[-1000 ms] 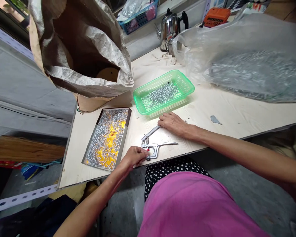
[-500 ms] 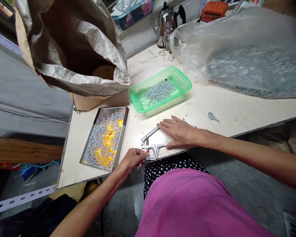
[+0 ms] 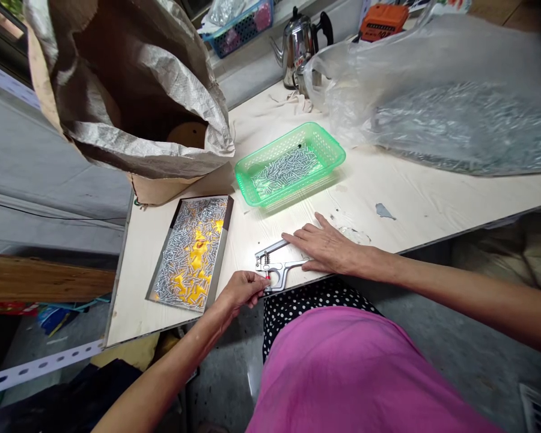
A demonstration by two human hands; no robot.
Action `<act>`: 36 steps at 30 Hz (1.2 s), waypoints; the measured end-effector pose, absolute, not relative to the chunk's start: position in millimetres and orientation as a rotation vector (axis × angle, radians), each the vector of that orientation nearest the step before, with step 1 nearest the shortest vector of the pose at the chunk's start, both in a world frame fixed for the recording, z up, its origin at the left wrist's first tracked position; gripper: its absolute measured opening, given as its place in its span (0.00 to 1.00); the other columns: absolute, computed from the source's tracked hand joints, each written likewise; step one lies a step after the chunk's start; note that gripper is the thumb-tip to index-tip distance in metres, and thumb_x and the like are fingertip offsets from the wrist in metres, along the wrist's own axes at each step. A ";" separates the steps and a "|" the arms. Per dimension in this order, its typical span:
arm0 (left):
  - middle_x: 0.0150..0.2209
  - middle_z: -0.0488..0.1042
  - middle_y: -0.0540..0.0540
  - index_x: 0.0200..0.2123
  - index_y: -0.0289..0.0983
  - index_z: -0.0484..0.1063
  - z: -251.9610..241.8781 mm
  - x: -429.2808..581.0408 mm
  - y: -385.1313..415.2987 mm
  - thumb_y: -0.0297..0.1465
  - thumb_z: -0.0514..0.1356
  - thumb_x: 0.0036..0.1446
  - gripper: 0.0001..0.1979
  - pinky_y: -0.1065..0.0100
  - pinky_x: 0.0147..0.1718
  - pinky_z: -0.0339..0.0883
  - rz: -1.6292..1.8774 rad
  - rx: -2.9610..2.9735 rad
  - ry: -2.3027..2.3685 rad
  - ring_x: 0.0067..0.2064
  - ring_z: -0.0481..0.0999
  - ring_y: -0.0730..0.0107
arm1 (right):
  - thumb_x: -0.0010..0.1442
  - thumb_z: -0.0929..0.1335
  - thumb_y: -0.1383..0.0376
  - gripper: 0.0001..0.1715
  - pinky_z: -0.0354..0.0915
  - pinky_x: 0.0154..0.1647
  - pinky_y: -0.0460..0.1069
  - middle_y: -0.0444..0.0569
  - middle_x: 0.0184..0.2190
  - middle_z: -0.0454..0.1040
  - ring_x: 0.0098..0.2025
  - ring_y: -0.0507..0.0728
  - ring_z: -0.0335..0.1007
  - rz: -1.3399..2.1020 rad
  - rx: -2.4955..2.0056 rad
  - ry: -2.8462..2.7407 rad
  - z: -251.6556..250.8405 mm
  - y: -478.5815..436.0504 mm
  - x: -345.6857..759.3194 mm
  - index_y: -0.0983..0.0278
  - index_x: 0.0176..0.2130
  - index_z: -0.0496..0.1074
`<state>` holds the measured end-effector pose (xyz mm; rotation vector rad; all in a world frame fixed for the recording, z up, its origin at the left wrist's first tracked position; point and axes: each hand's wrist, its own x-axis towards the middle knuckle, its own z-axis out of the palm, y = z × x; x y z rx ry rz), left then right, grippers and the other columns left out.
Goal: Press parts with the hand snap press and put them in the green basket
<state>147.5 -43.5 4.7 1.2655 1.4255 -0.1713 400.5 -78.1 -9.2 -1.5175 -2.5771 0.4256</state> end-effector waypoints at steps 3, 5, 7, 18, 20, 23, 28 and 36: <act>0.18 0.66 0.52 0.21 0.36 0.69 11.5 148.2 -47.4 0.43 0.59 0.56 0.19 0.70 0.22 0.58 -0.140 1.676 1.531 0.21 0.65 0.73 | 0.59 0.70 0.62 0.40 0.42 0.62 0.71 0.58 0.52 0.70 0.55 0.65 0.62 0.447 -1.474 -2.541 -10.0 -80.8 401.2 0.65 0.65 0.53; 0.26 0.71 0.48 0.26 0.36 0.73 14.9 154.2 -49.7 0.41 0.57 0.59 0.16 0.68 0.30 0.63 -0.018 2.056 1.515 0.30 0.71 0.67 | 0.59 0.70 0.63 0.40 0.43 0.62 0.70 0.58 0.52 0.70 0.54 0.64 0.62 0.446 -1.450 -2.531 -12.1 -81.8 401.0 0.65 0.65 0.53; 0.38 0.75 0.44 0.37 0.36 0.75 15.2 165.6 -49.4 0.39 0.60 0.59 0.12 0.63 0.41 0.66 0.084 2.355 1.342 0.42 0.72 0.61 | 0.59 0.70 0.63 0.41 0.44 0.62 0.69 0.57 0.52 0.70 0.54 0.64 0.62 0.436 -1.435 -2.517 -15.7 -82.2 400.6 0.65 0.65 0.52; 0.50 0.69 0.38 0.60 0.33 0.60 5.4 210.1 -18.1 0.43 0.66 0.53 0.36 0.57 0.47 0.66 -0.270 2.808 0.887 0.49 0.67 0.53 | 0.50 0.75 0.53 0.43 0.59 0.51 0.60 0.63 0.51 0.68 0.51 0.67 0.62 0.440 -1.722 -2.400 -13.3 -83.0 403.9 0.72 0.56 0.63; 0.47 0.70 0.40 0.57 0.35 0.64 5.7 210.1 -18.3 0.45 0.64 0.54 0.31 0.58 0.45 0.66 -0.265 2.799 0.905 0.47 0.67 0.54 | 0.53 0.74 0.55 0.31 0.60 0.47 0.56 0.60 0.47 0.69 0.47 0.64 0.63 0.406 -1.721 -2.415 -7.9 -82.5 402.4 0.71 0.50 0.67; 0.43 0.72 0.43 0.49 0.37 0.69 2.7 208.9 -18.0 0.43 0.63 0.57 0.21 0.60 0.43 0.65 -0.205 2.749 0.944 0.45 0.68 0.57 | 0.60 0.70 0.60 0.15 0.57 0.42 0.53 0.55 0.40 0.71 0.44 0.60 0.63 0.338 -1.635 -2.501 -8.2 -76.0 399.1 0.69 0.41 0.71; 0.38 0.72 0.45 0.38 0.37 0.72 -4.0 207.6 -6.5 0.39 0.60 0.61 0.10 0.63 0.39 0.64 -0.132 2.717 1.008 0.42 0.69 0.60 | 0.65 0.66 0.64 0.09 0.56 0.39 0.51 0.53 0.36 0.72 0.41 0.58 0.64 0.338 -1.505 -2.617 -20.8 -52.8 392.8 0.68 0.36 0.72; 0.53 0.68 0.39 0.59 0.38 0.63 -6.2 187.4 -8.5 0.44 0.63 0.56 0.30 0.56 0.50 0.66 0.160 2.666 1.144 0.53 0.66 0.54 | 0.54 0.73 0.52 0.40 0.60 0.51 0.59 0.63 0.56 0.65 0.55 0.67 0.60 0.285 -1.548 -2.440 -16.3 -52.2 404.0 0.70 0.58 0.63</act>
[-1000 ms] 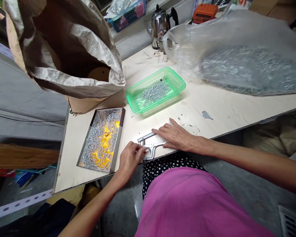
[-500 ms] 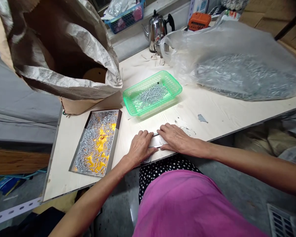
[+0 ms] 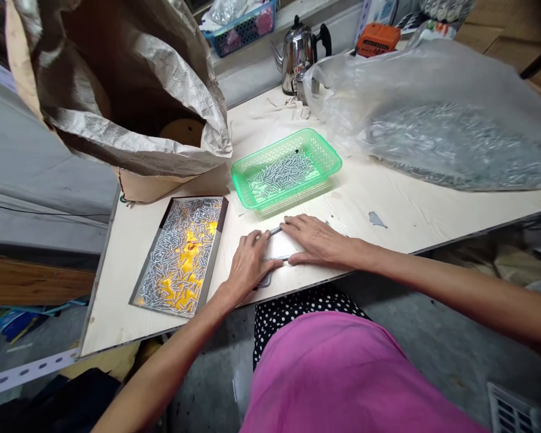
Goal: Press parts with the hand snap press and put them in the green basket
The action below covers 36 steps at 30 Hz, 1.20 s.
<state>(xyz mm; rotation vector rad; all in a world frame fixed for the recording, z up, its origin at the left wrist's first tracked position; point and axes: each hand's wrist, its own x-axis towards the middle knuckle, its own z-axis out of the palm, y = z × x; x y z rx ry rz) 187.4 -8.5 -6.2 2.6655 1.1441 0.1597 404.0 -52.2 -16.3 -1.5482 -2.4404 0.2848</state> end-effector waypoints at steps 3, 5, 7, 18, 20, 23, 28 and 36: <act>0.52 0.68 0.40 0.55 0.39 0.67 -1.3 165.4 -28.9 0.39 0.58 0.63 0.19 0.58 0.52 0.65 0.472 2.529 1.302 0.53 0.67 0.58 | 0.58 0.71 0.56 0.35 0.58 0.55 0.62 0.65 0.61 0.60 0.59 0.69 0.56 0.256 -1.527 -2.443 -15.3 -58.8 407.9 0.69 0.58 0.63; 0.44 0.72 0.43 0.47 0.39 0.72 1.8 150.5 -45.0 0.37 0.54 0.65 0.12 0.60 0.48 0.66 0.581 2.454 1.409 0.48 0.70 0.61 | 0.63 0.68 0.62 0.21 0.58 0.54 0.61 0.62 0.58 0.64 0.58 0.66 0.58 0.221 -1.461 -2.483 -13.6 -58.6 404.3 0.67 0.54 0.68; 0.39 0.73 0.44 0.40 0.39 0.74 1.7 137.8 -60.1 0.36 0.52 0.66 0.11 0.60 0.45 0.67 0.583 2.410 1.469 0.43 0.71 0.62 | 0.66 0.64 0.66 0.14 0.60 0.51 0.58 0.58 0.53 0.68 0.54 0.63 0.61 0.207 -1.354 -2.546 -10.4 -54.2 393.3 0.64 0.50 0.71; 0.38 0.74 0.44 0.41 0.38 0.74 -23.6 114.1 -107.2 0.30 0.53 0.66 0.09 0.60 0.43 0.67 0.484 2.238 1.605 0.42 0.70 0.62 | 0.65 0.62 0.73 0.11 0.59 0.40 0.52 0.51 0.36 0.71 0.41 0.57 0.64 0.225 -0.783 -2.914 -12.7 -37.7 298.5 0.67 0.34 0.72; 0.40 0.74 0.44 0.43 0.38 0.74 -26.0 115.8 -113.9 0.29 0.53 0.66 0.10 0.59 0.43 0.68 0.475 2.254 1.620 0.42 0.70 0.62 | 0.65 0.61 0.73 0.11 0.58 0.37 0.51 0.50 0.35 0.70 0.37 0.56 0.64 0.239 -0.724 -2.894 -16.9 -38.0 299.6 0.67 0.35 0.71; 0.39 0.74 0.44 0.42 0.39 0.74 -23.7 116.5 -118.7 0.29 0.52 0.66 0.10 0.59 0.42 0.68 0.456 2.250 1.616 0.42 0.70 0.62 | 0.67 0.60 0.73 0.11 0.57 0.34 0.50 0.48 0.33 0.70 0.34 0.54 0.63 0.222 -0.613 -2.833 -22.2 -38.1 306.1 0.65 0.34 0.69; 0.38 0.74 0.44 0.41 0.39 0.75 0.8 91.0 -91.8 0.31 0.52 0.67 0.11 0.62 0.42 0.67 0.574 2.262 1.673 0.42 0.71 0.63 | 0.69 0.56 0.72 0.17 0.60 0.33 0.49 0.49 0.33 0.73 0.33 0.53 0.66 0.022 -0.657 -2.645 -6.5 -33.8 322.2 0.65 0.41 0.71; 0.38 0.72 0.40 0.38 0.37 0.77 11.2 23.7 -3.5 0.30 0.52 0.65 0.13 0.60 0.39 0.63 0.190 2.431 2.146 0.44 0.67 0.55 | 0.67 0.60 0.59 0.19 0.63 0.32 0.53 0.59 0.44 0.72 0.39 0.62 0.70 -0.427 -1.578 -2.115 71.6 18.8 390.2 0.65 0.48 0.72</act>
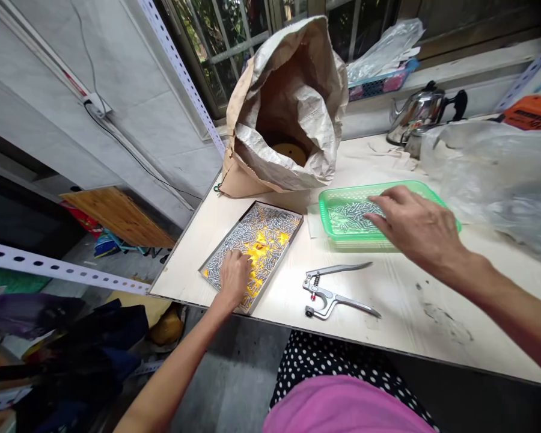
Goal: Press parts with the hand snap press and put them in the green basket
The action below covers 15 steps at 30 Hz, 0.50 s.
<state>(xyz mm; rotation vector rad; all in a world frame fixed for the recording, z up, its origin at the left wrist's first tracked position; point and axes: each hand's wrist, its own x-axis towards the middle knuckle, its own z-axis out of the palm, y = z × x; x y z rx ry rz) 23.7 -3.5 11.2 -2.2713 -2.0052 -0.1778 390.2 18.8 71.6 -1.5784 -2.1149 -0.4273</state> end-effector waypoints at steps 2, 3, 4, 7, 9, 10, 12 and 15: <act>0.38 0.72 0.39 0.35 0.37 0.76 3.1 17.9 8.7 0.29 0.51 0.64 0.13 0.60 0.38 0.62 -0.038 -2.296 -1.963 0.45 0.67 0.54 | 0.67 0.60 0.59 0.20 0.63 0.30 0.52 0.60 0.47 0.70 0.40 0.63 0.70 -0.428 -1.656 -2.105 72.7 16.3 394.7 0.65 0.51 0.71; 0.38 0.72 0.39 0.34 0.37 0.76 -0.6 15.9 13.6 0.29 0.51 0.64 0.14 0.60 0.38 0.62 0.011 -2.309 -1.936 0.45 0.67 0.54 | 0.67 0.60 0.59 0.20 0.64 0.30 0.52 0.59 0.48 0.70 0.40 0.63 0.70 -0.375 -1.654 -2.139 68.8 9.9 393.1 0.65 0.52 0.70; 0.38 0.72 0.39 0.33 0.37 0.76 -3.6 14.1 17.9 0.28 0.51 0.64 0.13 0.60 0.38 0.62 0.040 -2.326 -1.904 0.45 0.67 0.54 | 0.67 0.60 0.59 0.19 0.64 0.31 0.52 0.58 0.48 0.70 0.40 0.61 0.70 -0.288 -1.633 -2.186 62.4 0.6 389.5 0.64 0.52 0.70; 0.38 0.72 0.37 0.31 0.36 0.75 -4.8 11.0 27.1 0.27 0.51 0.63 0.13 0.59 0.39 0.62 0.045 -2.384 -1.827 0.45 0.68 0.53 | 0.67 0.60 0.61 0.16 0.66 0.34 0.50 0.52 0.42 0.71 0.37 0.56 0.71 0.095 -1.536 -2.366 34.4 -34.8 372.9 0.62 0.49 0.72; 0.37 0.73 0.37 0.31 0.36 0.75 1.4 14.5 27.8 0.27 0.51 0.62 0.13 0.59 0.41 0.63 -0.034 -2.429 -1.805 0.45 0.68 0.53 | 0.67 0.61 0.63 0.14 0.66 0.35 0.49 0.50 0.40 0.71 0.36 0.55 0.71 0.321 -1.544 -2.460 15.2 -55.3 363.0 0.62 0.46 0.72; 0.37 0.74 0.38 0.31 0.36 0.75 5.9 19.3 25.5 0.28 0.52 0.62 0.12 0.59 0.42 0.63 -0.108 -2.460 -1.813 0.45 0.69 0.54 | 0.67 0.61 0.63 0.13 0.65 0.34 0.48 0.50 0.40 0.71 0.35 0.55 0.71 0.394 -1.579 -2.490 7.1 -62.5 359.5 0.63 0.45 0.72; 0.35 0.75 0.41 0.32 0.36 0.75 15.0 35.5 15.0 0.30 0.54 0.60 0.10 0.61 0.41 0.64 -0.319 -2.553 -1.915 0.41 0.71 0.58 | 0.67 0.62 0.64 0.11 0.64 0.33 0.49 0.51 0.39 0.70 0.36 0.55 0.71 0.458 -1.655 -2.526 -5.2 -70.5 355.6 0.64 0.43 0.72; 0.30 0.76 0.47 0.32 0.37 0.76 20.1 70.2 -11.5 0.34 0.59 0.56 0.08 0.68 0.34 0.66 -0.643 -2.759 -2.309 0.31 0.73 0.67 | 0.67 0.61 0.66 0.10 0.62 0.32 0.48 0.51 0.38 0.70 0.37 0.55 0.70 0.465 -1.675 -2.572 -14.4 -71.8 355.1 0.64 0.37 0.71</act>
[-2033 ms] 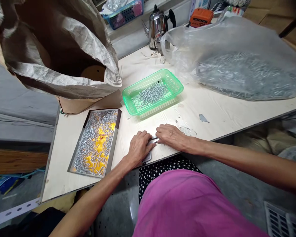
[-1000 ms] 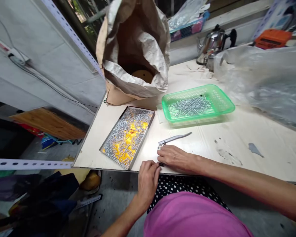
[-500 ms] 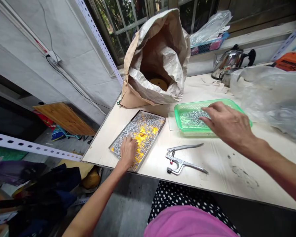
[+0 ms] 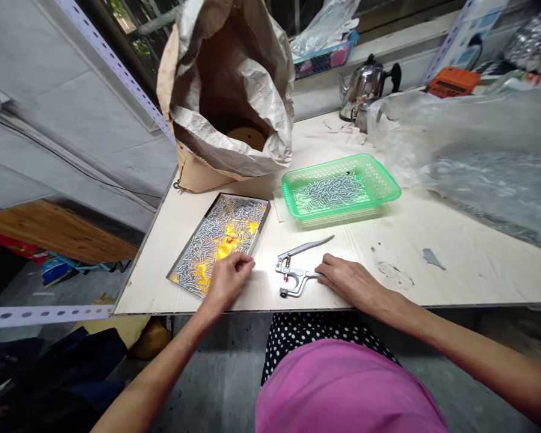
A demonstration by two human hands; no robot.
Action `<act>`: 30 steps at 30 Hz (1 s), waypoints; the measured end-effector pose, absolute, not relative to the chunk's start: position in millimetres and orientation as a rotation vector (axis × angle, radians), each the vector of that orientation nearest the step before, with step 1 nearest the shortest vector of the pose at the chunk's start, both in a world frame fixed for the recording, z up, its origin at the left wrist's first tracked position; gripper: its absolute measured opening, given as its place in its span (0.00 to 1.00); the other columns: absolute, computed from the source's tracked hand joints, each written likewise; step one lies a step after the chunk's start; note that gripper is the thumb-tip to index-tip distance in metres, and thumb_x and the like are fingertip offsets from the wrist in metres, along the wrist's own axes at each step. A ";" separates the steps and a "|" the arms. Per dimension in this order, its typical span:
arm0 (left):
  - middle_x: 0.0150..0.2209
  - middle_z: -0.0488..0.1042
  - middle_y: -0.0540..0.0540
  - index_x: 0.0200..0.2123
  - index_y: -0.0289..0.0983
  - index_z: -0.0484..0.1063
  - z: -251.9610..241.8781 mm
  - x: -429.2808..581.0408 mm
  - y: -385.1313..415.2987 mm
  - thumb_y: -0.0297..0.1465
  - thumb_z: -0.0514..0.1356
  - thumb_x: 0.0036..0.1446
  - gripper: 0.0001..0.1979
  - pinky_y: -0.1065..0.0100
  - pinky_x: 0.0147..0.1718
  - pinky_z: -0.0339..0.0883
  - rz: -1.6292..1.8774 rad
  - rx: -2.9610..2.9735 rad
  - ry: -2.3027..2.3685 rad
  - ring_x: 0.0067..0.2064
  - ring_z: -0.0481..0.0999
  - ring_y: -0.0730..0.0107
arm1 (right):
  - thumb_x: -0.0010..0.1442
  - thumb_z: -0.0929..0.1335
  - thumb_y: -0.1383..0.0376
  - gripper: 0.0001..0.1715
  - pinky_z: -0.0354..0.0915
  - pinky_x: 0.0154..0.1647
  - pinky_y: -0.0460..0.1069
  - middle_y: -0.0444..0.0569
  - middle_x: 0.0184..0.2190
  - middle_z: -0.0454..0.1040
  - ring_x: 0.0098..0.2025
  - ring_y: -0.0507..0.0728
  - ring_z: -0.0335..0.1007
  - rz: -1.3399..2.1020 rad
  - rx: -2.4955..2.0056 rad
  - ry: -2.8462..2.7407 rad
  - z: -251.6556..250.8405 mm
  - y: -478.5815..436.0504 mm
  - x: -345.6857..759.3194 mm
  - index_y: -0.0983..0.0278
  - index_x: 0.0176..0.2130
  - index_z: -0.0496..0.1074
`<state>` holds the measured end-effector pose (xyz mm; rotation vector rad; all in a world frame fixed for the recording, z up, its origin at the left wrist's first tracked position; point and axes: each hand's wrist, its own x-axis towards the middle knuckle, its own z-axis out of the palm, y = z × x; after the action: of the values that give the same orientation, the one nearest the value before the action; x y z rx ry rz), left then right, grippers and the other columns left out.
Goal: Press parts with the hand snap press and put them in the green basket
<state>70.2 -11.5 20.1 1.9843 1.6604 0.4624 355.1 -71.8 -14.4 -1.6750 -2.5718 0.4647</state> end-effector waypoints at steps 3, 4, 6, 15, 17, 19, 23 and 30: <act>0.25 0.75 0.49 0.31 0.36 0.76 9.1 101.3 -35.1 0.39 0.61 0.51 0.12 0.71 0.25 0.64 0.454 1.573 1.498 0.25 0.71 0.71 | 0.67 0.60 0.67 0.12 0.59 0.32 0.48 0.50 0.36 0.71 0.35 0.54 0.68 0.425 -1.650 -2.592 -15.8 -71.0 355.7 0.64 0.35 0.71; 0.23 0.74 0.50 0.30 0.36 0.76 3.0 108.2 -39.8 0.40 0.62 0.50 0.13 0.72 0.23 0.62 0.446 1.487 1.476 0.23 0.69 0.73 | 0.67 0.60 0.68 0.12 0.58 0.32 0.48 0.49 0.36 0.71 0.35 0.54 0.67 0.410 -1.648 -2.593 -15.3 -71.4 355.7 0.64 0.36 0.70; 0.21 0.71 0.51 0.29 0.35 0.75 -9.3 116.0 -44.3 0.42 0.62 0.49 0.15 0.73 0.20 0.59 0.430 1.398 1.479 0.21 0.66 0.75 | 0.67 0.60 0.67 0.11 0.57 0.32 0.48 0.49 0.37 0.71 0.36 0.54 0.66 0.403 -1.647 -2.591 -13.5 -72.9 355.5 0.64 0.37 0.70; 0.19 0.69 0.53 0.28 0.33 0.75 -20.3 122.1 -42.4 0.45 0.64 0.46 0.19 0.74 0.18 0.54 0.312 1.358 1.540 0.18 0.61 0.78 | 0.66 0.61 0.71 0.09 0.53 0.31 0.49 0.48 0.37 0.70 0.35 0.54 0.65 0.381 -1.612 -2.550 -23.6 -75.8 359.8 0.64 0.37 0.69; 0.18 0.68 0.53 0.27 0.33 0.74 -18.1 124.5 -42.7 0.45 0.64 0.45 0.18 0.73 0.18 0.54 0.286 1.340 1.557 0.18 0.61 0.78 | 0.66 0.60 0.71 0.09 0.53 0.31 0.49 0.48 0.37 0.69 0.35 0.54 0.64 0.360 -1.592 -2.546 -27.9 -75.8 361.1 0.64 0.38 0.69; 0.17 0.66 0.54 0.26 0.34 0.73 -15.6 126.2 -42.2 0.45 0.64 0.45 0.18 0.73 0.18 0.53 0.252 1.321 1.565 0.17 0.61 0.77 | 0.66 0.60 0.71 0.09 0.52 0.31 0.50 0.48 0.37 0.69 0.35 0.54 0.64 0.350 -1.579 -2.550 -30.0 -75.7 361.7 0.64 0.38 0.68; 0.15 0.63 0.55 0.24 0.35 0.71 -8.4 129.2 -39.1 0.46 0.63 0.44 0.19 0.73 0.17 0.50 0.129 1.356 1.541 0.17 0.58 0.78 | 0.66 0.61 0.72 0.09 0.51 0.30 0.50 0.48 0.37 0.69 0.34 0.54 0.64 0.351 -1.575 -2.577 -27.3 -75.2 361.6 0.64 0.37 0.68; 0.13 0.62 0.55 0.20 0.37 0.66 -2.9 131.0 -38.3 0.50 0.60 0.44 0.21 0.72 0.17 0.50 0.001 1.423 1.474 0.16 0.58 0.78 | 0.65 0.60 0.74 0.10 0.52 0.32 0.49 0.49 0.37 0.70 0.36 0.54 0.64 0.410 -1.582 -2.610 -10.6 -77.6 360.9 0.64 0.36 0.68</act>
<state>131.0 -38.3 -2.9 1.4227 1.4744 0.0007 360.9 -77.6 -10.6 -1.5822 -2.6103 0.4098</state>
